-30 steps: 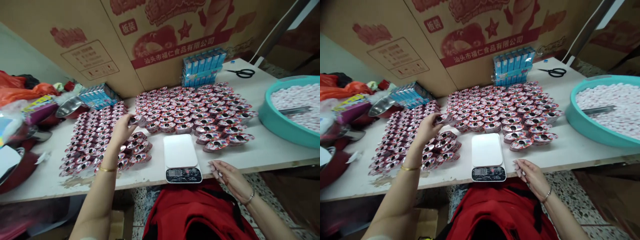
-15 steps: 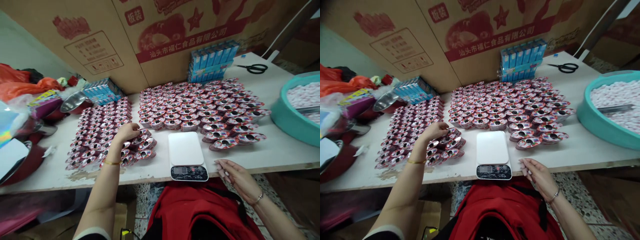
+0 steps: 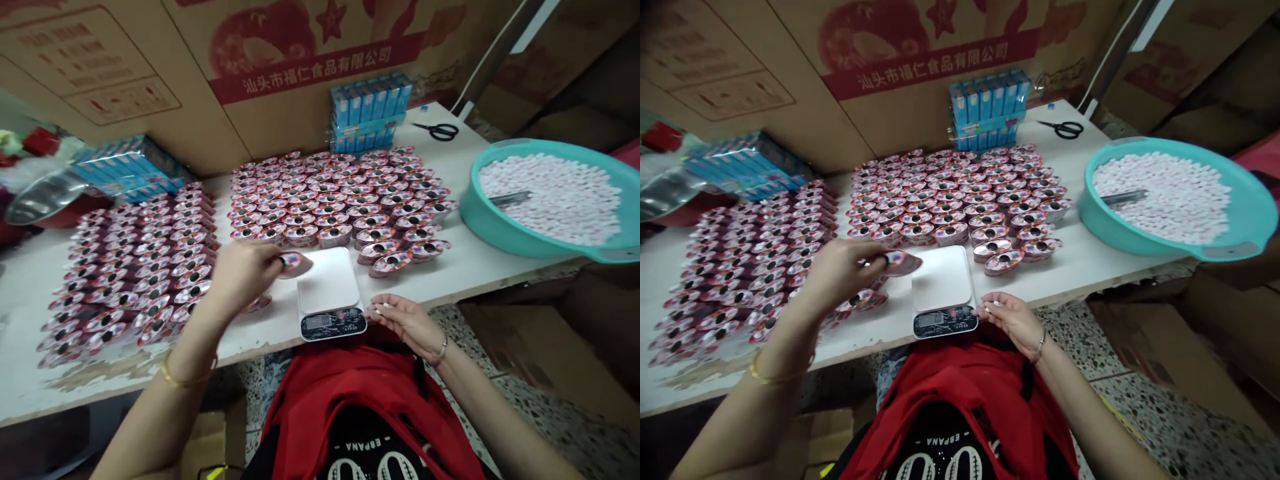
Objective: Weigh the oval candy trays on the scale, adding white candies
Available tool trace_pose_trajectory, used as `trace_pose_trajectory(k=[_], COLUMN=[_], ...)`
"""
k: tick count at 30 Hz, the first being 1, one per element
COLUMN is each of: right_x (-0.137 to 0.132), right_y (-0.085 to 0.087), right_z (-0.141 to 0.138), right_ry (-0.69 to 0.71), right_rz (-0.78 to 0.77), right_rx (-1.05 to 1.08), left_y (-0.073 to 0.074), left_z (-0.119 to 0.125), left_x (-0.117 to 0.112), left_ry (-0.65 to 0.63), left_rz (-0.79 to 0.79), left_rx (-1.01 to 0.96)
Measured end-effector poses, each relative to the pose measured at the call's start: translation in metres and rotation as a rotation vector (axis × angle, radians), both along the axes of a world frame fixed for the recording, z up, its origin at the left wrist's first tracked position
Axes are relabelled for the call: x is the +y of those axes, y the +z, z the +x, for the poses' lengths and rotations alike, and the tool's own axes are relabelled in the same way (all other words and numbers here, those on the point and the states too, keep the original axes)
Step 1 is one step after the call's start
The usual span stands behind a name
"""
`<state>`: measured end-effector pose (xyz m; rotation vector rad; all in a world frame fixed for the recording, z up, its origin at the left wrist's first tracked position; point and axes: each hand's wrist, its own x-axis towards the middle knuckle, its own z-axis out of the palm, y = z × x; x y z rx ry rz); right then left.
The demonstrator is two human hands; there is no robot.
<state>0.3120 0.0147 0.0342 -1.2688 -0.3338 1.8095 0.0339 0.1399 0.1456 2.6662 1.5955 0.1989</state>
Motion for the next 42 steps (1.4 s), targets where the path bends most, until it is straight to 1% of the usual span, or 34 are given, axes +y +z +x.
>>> trace_pose_trajectory(k=[2, 4, 6, 8, 11, 13, 15, 16, 18, 19, 22, 24, 25, 26, 28, 31, 33, 35, 38, 42], right_x=[-0.002, -0.004, -0.007, -0.009, -0.009, -0.008, -0.006, -0.006, -0.004, -0.003, 0.003, 0.011, 0.017, 0.024, 0.04, 0.065, 0.079, 0.088, 0.096, 0.1], right_y=[0.002, 0.004, 0.007, 0.01, 0.014, 0.016, 0.018, 0.019, 0.021, 0.022, 0.027, 0.033, 0.038, 0.043, 0.056, 0.073, 0.08, 0.082, 0.079, 0.075], right_z=[0.0, 0.002, 0.005, 0.006, 0.007, 0.007, 0.006, 0.006, 0.004, 0.003, -0.001, -0.005, -0.007, -0.01, -0.017, -0.031, -0.043, -0.054, -0.069, -0.076], right_ry=[-0.006, -0.013, -0.002, 0.033, 0.078, 0.094, 0.12, 0.143, 0.218, 0.256, 0.342, 0.366, 0.378, 0.391, 0.411, 0.481, 0.55, 0.633, 0.751, 0.848], right_rz=[0.012, 0.021, 0.027, 0.025, 0.011, 0.018, 0.053, 0.076, 0.113, 0.129, 0.205, 0.285, 0.329, 0.379, 0.514, 0.733, 0.805, 0.82, 0.805, 0.794], right_rx=[0.008, 0.016, 0.026, 0.022, -0.036, -0.081, -0.121, -0.146, -0.21, -0.247, -0.363, -0.433, -0.467, -0.504, -0.604, -0.84, -0.994, -1.106, -1.234, -1.361], left_y=[-0.014, -0.028, -0.038, -0.04, -0.031, -0.024, -0.025, -0.029, -0.048, -0.06, -0.106, -0.134, -0.145, -0.154, -0.167, -0.176, -0.178, -0.179, -0.179, -0.179], left_z=[0.034, 0.06, 0.074, 0.076, 0.063, 0.047, 0.029, 0.019, 0.002, -0.006, -0.024, -0.031, -0.034, -0.035, -0.037, -0.038, -0.04, -0.041, -0.041, -0.041], left_x=[-0.003, -0.001, 0.002, 0.005, 0.002, -0.008, -0.024, -0.034, -0.056, -0.067, -0.093, -0.104, -0.107, -0.109, -0.111, -0.111, -0.111, -0.111, -0.11, -0.11], left_ry=[-0.088, -0.142, -0.159, -0.174, -0.199, -0.161, -0.093, -0.061, -0.017, 0.002, 0.072, 0.129, 0.16, 0.185, 0.217, 0.206, 0.189, 0.179, 0.171, 0.175], left_rz=[-0.082, -0.127, -0.154, -0.174, -0.166, -0.126, -0.082, -0.066, -0.072, -0.09, -0.139, -0.132, -0.113, -0.089, -0.024, 0.054, 0.066, 0.07, 0.083, 0.096], left_rx=[0.035, 0.101, 0.166, 0.174, 0.023, -0.124, -0.245, -0.292, -0.36, -0.38, -0.406, -0.43, -0.451, -0.469, -0.479, -0.442, -0.439, -0.45, -0.453, -0.447])
